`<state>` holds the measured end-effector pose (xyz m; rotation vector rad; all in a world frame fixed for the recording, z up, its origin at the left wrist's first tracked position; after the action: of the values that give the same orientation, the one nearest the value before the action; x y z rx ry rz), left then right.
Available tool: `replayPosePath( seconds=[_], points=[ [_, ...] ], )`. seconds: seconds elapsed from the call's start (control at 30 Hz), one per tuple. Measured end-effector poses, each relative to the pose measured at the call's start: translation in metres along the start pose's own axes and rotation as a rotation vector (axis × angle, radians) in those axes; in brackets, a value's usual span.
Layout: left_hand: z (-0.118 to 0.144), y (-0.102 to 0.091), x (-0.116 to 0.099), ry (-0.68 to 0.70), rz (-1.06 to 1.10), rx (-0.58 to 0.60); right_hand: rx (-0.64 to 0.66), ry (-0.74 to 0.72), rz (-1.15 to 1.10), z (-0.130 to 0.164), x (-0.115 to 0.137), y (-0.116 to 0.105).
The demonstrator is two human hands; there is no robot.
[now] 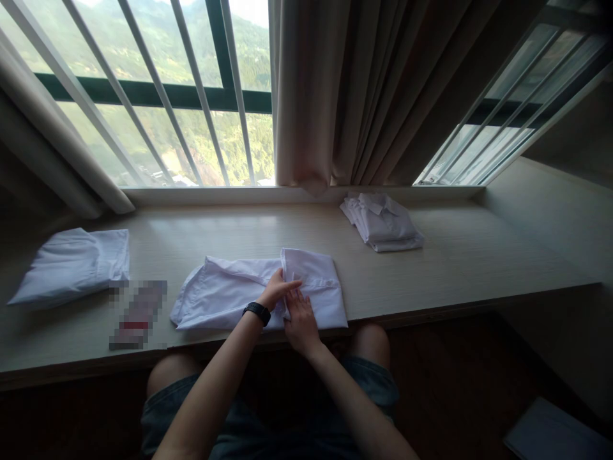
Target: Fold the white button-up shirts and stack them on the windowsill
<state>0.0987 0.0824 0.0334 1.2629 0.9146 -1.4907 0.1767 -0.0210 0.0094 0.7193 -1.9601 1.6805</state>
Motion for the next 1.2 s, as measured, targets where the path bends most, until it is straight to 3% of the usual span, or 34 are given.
replayPosePath(
  seconds=[0.1,0.17,0.23,0.3,0.37,0.43,0.53,0.63,0.77,0.93,1.07,1.2],
  points=[
    [0.001,0.003,0.0,0.065,-0.104,-0.011,0.127,-0.069,-0.225,0.0,-0.017,-0.029],
    [-0.001,0.006,0.001,0.071,-0.087,-0.007,-0.027,0.031,-0.33,-0.002,-0.049,-0.062],
    [-0.002,0.011,-0.002,0.069,-0.002,0.015,-0.283,0.262,-0.348,-0.002,-0.093,-0.092],
    [-0.002,0.02,-0.006,0.029,0.166,0.065,-0.39,0.469,-0.369,0.0,-0.132,-0.106],
    [0.0,0.031,-0.012,-0.033,0.347,0.145,-0.315,0.543,-0.445,-0.002,-0.157,-0.105],
    [0.002,0.041,-0.016,-0.077,0.462,0.216,-0.218,0.524,-0.55,-0.004,-0.168,-0.103],
    [0.003,0.043,-0.011,-0.111,0.506,0.236,-0.189,0.53,-0.691,-0.004,-0.177,-0.105],
    [0.0,0.033,0.007,-0.183,0.449,0.162,-0.169,0.565,-0.713,-0.002,-0.182,-0.109],
    [-0.003,0.024,0.021,-0.236,0.373,0.112,-0.214,0.509,-0.47,0.002,-0.181,-0.111],
    [-0.002,0.034,0.01,-0.238,0.326,0.219,-0.302,0.347,-0.225,-0.005,-0.16,-0.11],
    [-0.004,0.041,0.008,-0.32,0.318,0.324,-0.142,0.225,-0.166,-0.028,-0.149,-0.112],
    [-0.014,0.041,0.007,-0.303,0.273,0.285,0.013,0.226,-0.145,-0.044,-0.158,-0.116]
  ],
)
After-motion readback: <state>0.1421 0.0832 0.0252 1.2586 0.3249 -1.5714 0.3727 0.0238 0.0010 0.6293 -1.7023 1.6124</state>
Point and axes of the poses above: each hand's wrist, its own z-axis away from the middle knuckle, its own y-axis out of the palm, x = y × z, the point moved 5 cm from there along -z, towards the middle knuckle, and after that the axes turned 5 degrees about y, right-handed, at the moved point
